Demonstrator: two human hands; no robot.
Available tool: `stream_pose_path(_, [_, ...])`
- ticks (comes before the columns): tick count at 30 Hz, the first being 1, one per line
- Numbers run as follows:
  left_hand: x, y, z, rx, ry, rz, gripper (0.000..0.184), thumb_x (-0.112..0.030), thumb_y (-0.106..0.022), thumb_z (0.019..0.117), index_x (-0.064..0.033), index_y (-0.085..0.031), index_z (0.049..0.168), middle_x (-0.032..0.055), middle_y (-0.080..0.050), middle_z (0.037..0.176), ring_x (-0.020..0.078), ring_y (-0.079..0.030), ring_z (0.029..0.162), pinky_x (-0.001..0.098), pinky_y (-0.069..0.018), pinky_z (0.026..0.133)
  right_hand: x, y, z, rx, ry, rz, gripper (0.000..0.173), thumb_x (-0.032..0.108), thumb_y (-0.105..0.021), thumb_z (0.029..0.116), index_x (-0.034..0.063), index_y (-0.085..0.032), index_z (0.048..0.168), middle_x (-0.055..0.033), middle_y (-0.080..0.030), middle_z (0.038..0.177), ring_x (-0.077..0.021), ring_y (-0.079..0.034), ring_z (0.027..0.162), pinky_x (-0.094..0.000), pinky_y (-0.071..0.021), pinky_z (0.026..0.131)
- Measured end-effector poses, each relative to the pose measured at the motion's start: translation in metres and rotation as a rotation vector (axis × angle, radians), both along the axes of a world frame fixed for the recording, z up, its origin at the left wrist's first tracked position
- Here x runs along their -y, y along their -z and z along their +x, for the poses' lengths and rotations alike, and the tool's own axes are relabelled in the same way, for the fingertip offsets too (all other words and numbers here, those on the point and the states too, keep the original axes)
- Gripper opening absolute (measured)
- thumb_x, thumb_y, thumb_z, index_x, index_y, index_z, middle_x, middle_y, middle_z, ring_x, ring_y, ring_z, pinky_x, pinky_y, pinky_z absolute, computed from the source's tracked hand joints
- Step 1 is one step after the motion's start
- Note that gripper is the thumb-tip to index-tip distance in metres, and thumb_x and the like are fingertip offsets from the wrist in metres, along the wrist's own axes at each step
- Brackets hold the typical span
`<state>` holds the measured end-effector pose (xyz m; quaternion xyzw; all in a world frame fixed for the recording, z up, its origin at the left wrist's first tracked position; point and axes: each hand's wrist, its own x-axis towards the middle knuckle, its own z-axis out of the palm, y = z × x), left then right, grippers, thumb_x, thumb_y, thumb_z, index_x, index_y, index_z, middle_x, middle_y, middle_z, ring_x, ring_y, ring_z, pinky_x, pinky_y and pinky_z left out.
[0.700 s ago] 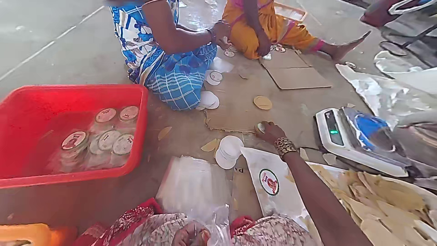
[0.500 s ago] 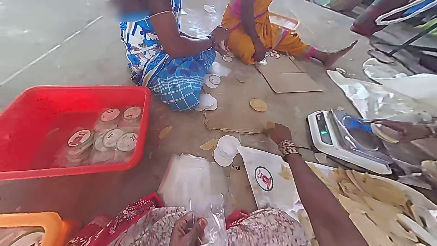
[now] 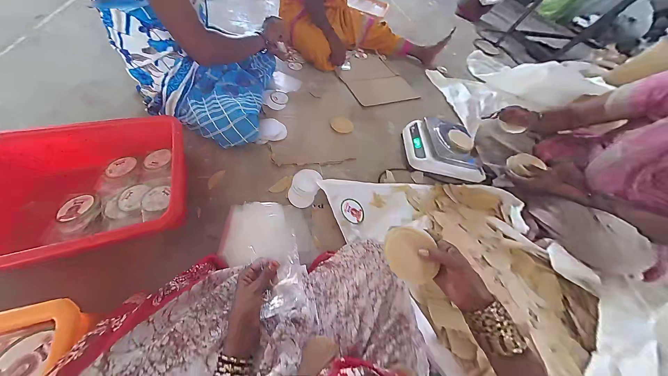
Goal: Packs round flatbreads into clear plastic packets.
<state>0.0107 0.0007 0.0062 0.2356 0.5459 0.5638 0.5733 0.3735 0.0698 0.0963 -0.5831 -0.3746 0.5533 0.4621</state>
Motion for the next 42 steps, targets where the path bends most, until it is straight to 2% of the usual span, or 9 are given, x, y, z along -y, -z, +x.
stream_pose_path(7, [0.001,-0.004,-0.001,-0.113,-0.017,-0.009,0.02,-0.001,-0.055,0.1006,-0.0037,-0.07,0.088,-0.0019,-0.067,0.073,0.0048,-0.062,0.064,0.0192,-0.0524,0.061,0.099,0.03,-0.013,0.803,-0.131,0.392,0.033,0.024,-0.074,0.0797,0.0061,-0.072,0.107,-0.001,-0.076,0.09,-0.0049,-0.072,0.081,-0.0292,-0.0609,0.073])
stream_pose_path(13, [0.01,-0.005,-0.003,-0.124,-0.077,0.001,0.018,-0.003,-0.056,0.1008,-0.0035,-0.069,0.088,-0.0015,-0.066,0.072,0.0048,-0.061,0.063,0.0203,-0.0529,0.06,0.107,0.013,-0.022,0.652,-0.074,0.662,0.021,0.017,-0.074,0.0843,0.0048,-0.071,0.101,0.0042,-0.075,0.094,0.0061,-0.069,0.087,-0.0139,-0.0577,0.08])
stream_pose_path(17, [0.013,-0.005,-0.002,-0.114,-0.101,-0.011,0.016,-0.004,-0.058,0.1007,-0.0038,-0.068,0.088,-0.0012,-0.066,0.073,0.006,-0.062,0.065,0.0219,-0.0536,0.062,0.114,0.034,-0.014,0.963,-0.236,0.653,0.021,0.013,-0.063,0.0896,0.0028,-0.077,0.102,-0.0102,-0.077,0.096,-0.0212,-0.075,0.088,-0.0406,-0.0616,0.08])
stream_pose_path(22, [0.015,-0.004,-0.004,-0.142,-0.099,0.013,0.016,-0.003,-0.059,0.1001,-0.0034,-0.069,0.088,-0.0014,-0.067,0.073,0.0051,-0.063,0.065,0.0211,-0.0539,0.062,0.128,0.038,-0.012,1.199,-0.281,1.164,0.021,0.012,-0.045,0.1035,0.0188,-0.065,0.105,-0.0008,-0.071,0.115,-0.018,-0.063,0.12,-0.036,-0.0405,0.114])
stream_pose_path(25, [0.012,0.001,-0.005,-0.149,-0.084,0.032,0.016,-0.004,-0.059,0.1002,-0.0029,-0.069,0.088,-0.0011,-0.067,0.073,0.006,-0.062,0.065,0.0225,-0.0531,0.062,0.135,0.035,-0.013,1.204,-0.244,1.235,0.022,0.012,-0.045,0.1034,0.0197,-0.066,0.106,-0.0001,-0.069,0.119,-0.0182,-0.059,0.126,-0.0385,-0.0338,0.12])
stream_pose_path(30, [0.011,0.001,-0.006,-0.159,-0.062,0.022,0.016,-0.006,-0.059,0.1004,-0.0036,-0.069,0.088,-0.0018,-0.066,0.072,0.005,-0.06,0.063,0.0215,-0.0519,0.061,0.137,0.027,-0.019,0.994,-0.167,1.084,0.019,0.021,-0.05,0.106,0.0174,-0.068,0.108,-0.0001,-0.073,0.112,-0.0121,-0.066,0.115,-0.0306,-0.0504,0.107])
stream_pose_path(34, [0.012,-0.002,-0.005,-0.143,-0.076,0.019,0.017,-0.004,-0.06,0.0994,-0.0044,-0.069,0.085,-0.0021,-0.066,0.07,0.0046,-0.06,0.062,0.0205,-0.0513,0.059,0.123,0.006,-0.034,0.404,-0.054,0.323,0.049,0.015,-0.078,0.0776,0.0008,-0.063,0.121,-0.0034,-0.075,0.102,-0.0086,-0.074,0.09,-0.0263,-0.0634,0.078])
stream_pose_path(37, [0.012,-0.007,-0.004,-0.128,-0.08,0.01,0.017,-0.002,-0.06,0.0993,-0.0036,-0.069,0.085,-0.0023,-0.067,0.071,0.0041,-0.061,0.063,0.0198,-0.0519,0.061,0.097,0.027,-0.016,0.532,-0.187,0.059,0.069,0.016,-0.082,0.0739,0.0023,-0.055,0.136,-0.0125,-0.07,0.119,-0.0218,-0.071,0.101,-0.0399,-0.0604,0.084])
stream_pose_path(42, [0.011,-0.005,-0.006,-0.087,-0.105,-0.023,0.017,-0.002,-0.06,0.0996,-0.0034,-0.069,0.086,-0.0014,-0.067,0.072,0.0049,-0.061,0.064,0.0203,-0.0519,0.061,0.039,0.021,-0.016,0.917,-0.311,0.253,0.069,0.043,-0.074,0.0886,-0.0006,-0.058,0.139,-0.0253,-0.06,0.136,-0.042,-0.055,0.127,-0.0586,-0.0439,0.106])
